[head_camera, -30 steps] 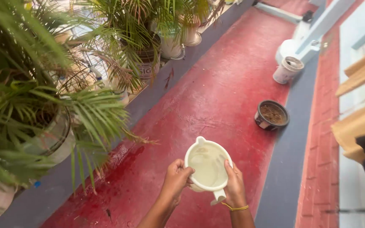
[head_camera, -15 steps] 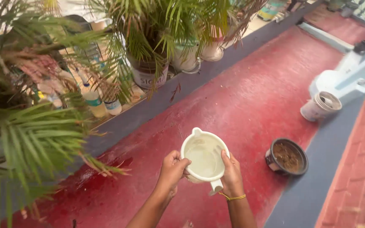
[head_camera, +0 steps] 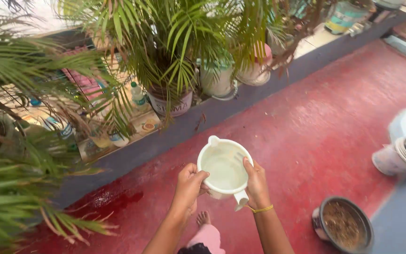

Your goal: Water various potted plants and garden beds using a plastic mug and a bucket.

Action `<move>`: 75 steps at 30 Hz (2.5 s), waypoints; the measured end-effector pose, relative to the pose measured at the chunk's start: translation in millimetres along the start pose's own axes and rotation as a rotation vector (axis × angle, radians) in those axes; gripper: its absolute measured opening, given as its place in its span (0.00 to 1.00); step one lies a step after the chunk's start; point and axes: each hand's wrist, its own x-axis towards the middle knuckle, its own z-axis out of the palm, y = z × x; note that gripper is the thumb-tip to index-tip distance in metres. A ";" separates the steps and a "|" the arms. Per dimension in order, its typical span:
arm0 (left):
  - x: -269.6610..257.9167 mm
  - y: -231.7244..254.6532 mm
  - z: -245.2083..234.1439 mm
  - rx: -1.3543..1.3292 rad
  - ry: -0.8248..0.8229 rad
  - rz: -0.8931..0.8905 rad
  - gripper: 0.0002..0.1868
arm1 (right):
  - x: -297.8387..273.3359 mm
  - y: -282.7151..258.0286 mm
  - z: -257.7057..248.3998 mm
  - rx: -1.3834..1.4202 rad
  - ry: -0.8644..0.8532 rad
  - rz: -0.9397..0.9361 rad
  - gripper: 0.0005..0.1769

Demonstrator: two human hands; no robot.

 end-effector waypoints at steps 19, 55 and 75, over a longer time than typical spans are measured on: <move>255.6 18.9 73.6 -0.119 0.405 0.171 0.19 | 338.0 -52.9 45.6 -0.071 -0.453 0.096 0.15; 560.0 147.4 -46.8 0.778 0.986 0.066 0.19 | 710.7 81.3 211.6 -0.045 -1.782 0.108 0.35; 604.4 178.3 -45.0 -0.450 0.533 0.696 0.10 | 642.9 47.6 224.7 -0.442 -1.356 -0.440 0.32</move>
